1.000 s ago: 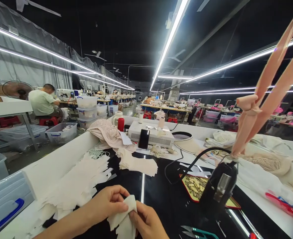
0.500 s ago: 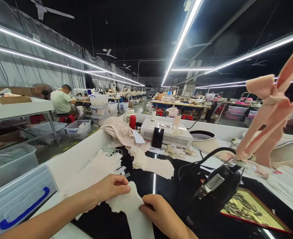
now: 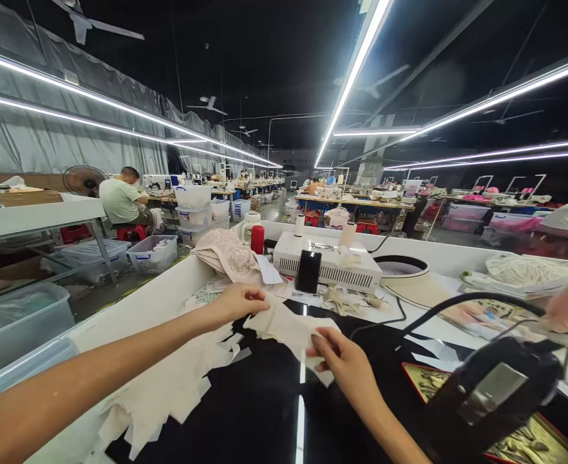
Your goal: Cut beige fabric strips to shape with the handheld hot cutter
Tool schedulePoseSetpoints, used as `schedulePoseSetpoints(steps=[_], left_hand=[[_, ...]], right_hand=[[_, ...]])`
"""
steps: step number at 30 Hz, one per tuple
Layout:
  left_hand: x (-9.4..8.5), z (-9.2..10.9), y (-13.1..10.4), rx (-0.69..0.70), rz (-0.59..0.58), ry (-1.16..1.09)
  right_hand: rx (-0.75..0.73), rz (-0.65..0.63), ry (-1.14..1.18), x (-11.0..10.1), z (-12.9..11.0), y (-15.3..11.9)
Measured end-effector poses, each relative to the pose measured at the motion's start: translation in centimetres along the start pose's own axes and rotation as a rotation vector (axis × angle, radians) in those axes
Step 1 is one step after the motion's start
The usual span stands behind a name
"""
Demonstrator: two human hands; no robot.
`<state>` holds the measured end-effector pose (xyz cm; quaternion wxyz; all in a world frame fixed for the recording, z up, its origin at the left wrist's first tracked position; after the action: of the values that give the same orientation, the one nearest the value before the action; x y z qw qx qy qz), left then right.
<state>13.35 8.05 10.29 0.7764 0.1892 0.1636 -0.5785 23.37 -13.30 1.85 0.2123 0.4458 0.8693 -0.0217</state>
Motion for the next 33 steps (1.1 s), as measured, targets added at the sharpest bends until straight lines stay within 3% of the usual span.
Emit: schedulePoseSetpoints(steps=[3,6,12,17,22,27,33], left_hand=[[-0.9,2.0,2.3,0.164,0.128,0.062],[-0.2,1.7,3.2,0.279,0.180,0.147],[3.5,-3.6,2.2,0.318,0.054,0.311],[4.6,-6.0,1.2,0.307,-0.011,0.399],[4.1,-5.8,0.9,0.278,-0.011,0.457],[3.3,-3.7,1.3,0.251,0.073,0.469],[5.9,-3.3,2.0,0.257,0.000,0.526]], right_hand=[[-0.137,0.185,-0.083,-3.5,-1.1,2.4],[-0.278,0.260,-0.207,-4.5,-1.3,3.5],[-0.404,0.157,-0.508,-1.0,1.9,2.6],[-0.428,0.132,-0.775,0.7,2.7,1.4],[-0.424,0.160,-0.990,1.3,1.5,0.7],[-0.436,0.194,-1.092,2.2,0.1,0.3],[-0.457,0.232,-1.117,2.9,0.1,0.9]])
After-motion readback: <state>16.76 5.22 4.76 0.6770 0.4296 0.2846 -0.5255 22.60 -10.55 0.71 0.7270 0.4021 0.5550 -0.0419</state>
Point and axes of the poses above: each hand's wrist, its own y-axis towards the middle knuckle, its own x-axis out of the palm, z = x × y, the point moved 10 cm from there along y, towards the middle knuckle, and after that the axes turned 2 degrees about x, right-handed, at the moved point
